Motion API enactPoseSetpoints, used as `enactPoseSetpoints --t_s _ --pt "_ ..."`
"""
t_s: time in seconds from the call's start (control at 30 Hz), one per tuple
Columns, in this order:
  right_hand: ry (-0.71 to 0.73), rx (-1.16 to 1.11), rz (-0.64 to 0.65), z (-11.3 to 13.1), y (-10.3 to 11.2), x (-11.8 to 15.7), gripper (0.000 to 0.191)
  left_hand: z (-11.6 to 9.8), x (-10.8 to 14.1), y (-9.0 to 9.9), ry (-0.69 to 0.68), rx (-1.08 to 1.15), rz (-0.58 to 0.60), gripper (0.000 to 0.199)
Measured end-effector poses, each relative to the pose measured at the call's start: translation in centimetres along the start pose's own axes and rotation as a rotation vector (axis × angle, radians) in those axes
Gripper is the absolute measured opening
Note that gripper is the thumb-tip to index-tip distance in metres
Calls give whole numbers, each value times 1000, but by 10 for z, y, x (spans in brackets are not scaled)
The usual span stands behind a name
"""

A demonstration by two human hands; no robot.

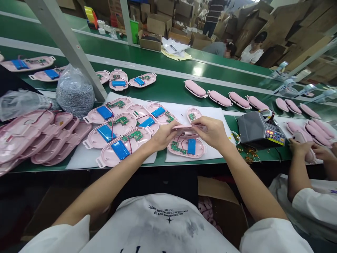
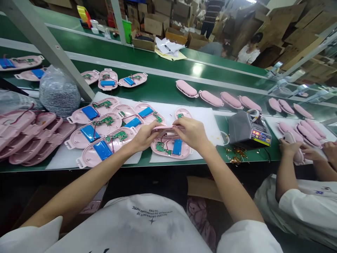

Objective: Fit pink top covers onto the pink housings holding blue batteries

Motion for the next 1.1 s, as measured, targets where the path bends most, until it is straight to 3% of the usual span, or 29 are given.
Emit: enactPoseSetpoints --t_s 0.1,0.2,0.3,0.37,0.43,0.53,0.7,0.87,1.0,1.1 --pt "-43 55 -78 0 1 -1 16 1 -6 3 49 28 -66 16" --pt "-114 67 -273 1 2 2 23 10 -7 2 144 88 -234 24" --pt "-285 28 -421 3 -3 19 20 22 -3 -3 285 199 -403 32" --pt "-441 -14 -351 5 -14 34 22 29 1 -8 386 325 -475 36" --pt "-600 -91 -199 6 -31 48 24 33 4 -12 465 453 -516 41" --pt "-780 -319 -29 11 -58 56 36 32 8 -15 521 563 -545 44" --pt "-1010 -815 59 23 -84 44 41 26 10 -12 514 578 -540 43" --pt "-1138 -930 25 30 -77 42 41 22 13 -10 477 522 -554 42" --pt "-1164 -850 -56 22 -61 59 42 25 16 -10 478 485 -603 40" --pt "-1154 -791 -39 16 -56 73 41 29 18 -11 488 473 -588 41"
Point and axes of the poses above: each hand's wrist, its own x-axis away from the middle knuckle, its own y-axis out of the back of the hand, z = x × y, the point moved 1 cm from there along -x, towards the middle knuckle, and after that the axes turned 13 degrees about -z, right-handed, at the moved point
